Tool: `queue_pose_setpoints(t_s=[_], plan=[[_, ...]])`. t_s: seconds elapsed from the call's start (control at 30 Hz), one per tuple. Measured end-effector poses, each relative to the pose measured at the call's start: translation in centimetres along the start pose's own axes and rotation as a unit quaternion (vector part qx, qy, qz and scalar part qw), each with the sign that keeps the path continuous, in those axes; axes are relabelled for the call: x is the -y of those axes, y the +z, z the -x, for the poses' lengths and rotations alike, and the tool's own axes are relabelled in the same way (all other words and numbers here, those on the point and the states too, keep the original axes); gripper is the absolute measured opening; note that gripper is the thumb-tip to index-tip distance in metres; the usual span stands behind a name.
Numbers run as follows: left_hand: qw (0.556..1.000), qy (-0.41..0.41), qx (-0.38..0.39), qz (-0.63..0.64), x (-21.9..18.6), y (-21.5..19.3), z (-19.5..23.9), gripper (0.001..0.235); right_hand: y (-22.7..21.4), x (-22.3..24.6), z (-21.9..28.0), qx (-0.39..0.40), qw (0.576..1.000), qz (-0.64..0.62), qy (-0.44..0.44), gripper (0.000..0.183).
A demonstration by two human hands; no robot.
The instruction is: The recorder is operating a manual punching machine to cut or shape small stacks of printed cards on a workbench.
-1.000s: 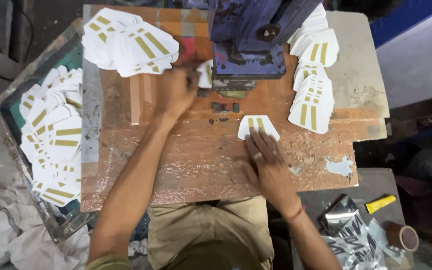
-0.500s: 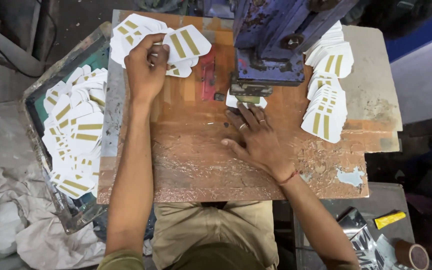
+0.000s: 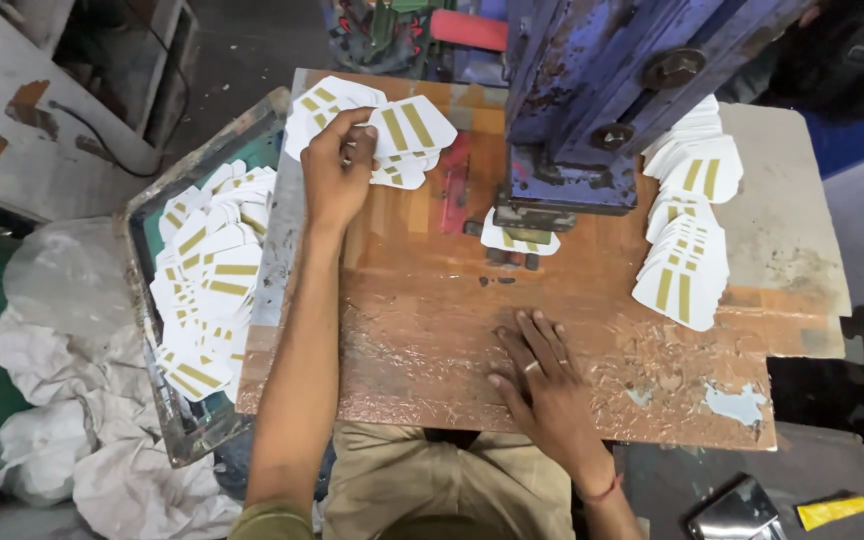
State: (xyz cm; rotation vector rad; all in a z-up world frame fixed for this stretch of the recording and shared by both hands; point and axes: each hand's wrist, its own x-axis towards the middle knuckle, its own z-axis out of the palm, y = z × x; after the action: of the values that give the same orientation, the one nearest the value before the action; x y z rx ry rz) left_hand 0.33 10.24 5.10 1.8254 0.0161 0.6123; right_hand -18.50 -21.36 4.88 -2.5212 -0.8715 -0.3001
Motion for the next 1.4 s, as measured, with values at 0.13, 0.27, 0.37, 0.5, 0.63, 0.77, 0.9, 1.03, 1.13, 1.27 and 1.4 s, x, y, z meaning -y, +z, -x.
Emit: queue_pose_setpoints(t_s=[0.13, 0.27, 0.37, 0.5, 0.63, 0.77, 0.9, 1.03, 1.13, 1.27, 1.4], plan=[[1.0, 0.001, -0.015, -0.003, 0.5, -0.1, -0.1, 0.021, 0.1, 0.2, 0.8, -0.009, 0.998, -0.019, 0.062, 0.048], [0.991, 0.095, -0.056, -0.08, 4.6, -0.6, -0.4, 0.037, -0.6, 0.0, 0.9, -0.034, 0.996, -0.023, 0.081, 0.043], [0.993, 0.053, -0.081, -0.067, 3.3, -1.4, -0.1, 0.041, -3.3, -2.9, 0.5, -0.059, 0.993, -0.083, 0.057, 0.051], [0.992, 0.085, -0.062, 0.075, -2.9, -1.3, 4.9, 0.032, -7.3, -15.6, -4.6, -0.182, 0.953, -0.097, 0.221, 0.069], [0.993, -0.044, 0.064, -0.089, -6.7, -1.5, 13.8, 0.021, -8.2, -28.6, -14.9, -0.153, 0.967, 0.167, 0.121, 0.095], [0.984, -0.088, 0.072, -0.138, -7.1, -1.7, 21.5, 0.042, -7.6, -35.7, -24.2, -0.072, 0.957, 0.111, 0.257, 0.117], [0.979, 0.013, -0.049, -0.198, -3.5, -1.1, 25.4, 0.022, -6.2, -36.1, -25.9, 0.017, 0.936, 0.086, 0.341, 0.122], [0.982, -0.034, 0.0, -0.188, -4.2, -1.0, 25.4, 0.029, -5.1, -36.1, -24.4, 0.004, 0.93, 0.086, 0.357, 0.108], [0.982, -0.012, 0.006, -0.19, -4.4, -1.0, 25.0, 0.03, -5.1, -36.0, -22.8, -0.068, 0.938, 0.088, 0.329, 0.094], [0.979, -0.061, 0.001, -0.192, -5.0, -0.8, 25.2, 0.033, -6.3, -35.7, -19.9, -0.097, 0.932, 0.082, 0.34, 0.084], [0.98, -0.032, -0.002, -0.196, -5.7, -0.6, 24.7, 0.033, -6.6, -36.1, -16.6, -0.1, 0.917, 0.097, 0.375, 0.087]])
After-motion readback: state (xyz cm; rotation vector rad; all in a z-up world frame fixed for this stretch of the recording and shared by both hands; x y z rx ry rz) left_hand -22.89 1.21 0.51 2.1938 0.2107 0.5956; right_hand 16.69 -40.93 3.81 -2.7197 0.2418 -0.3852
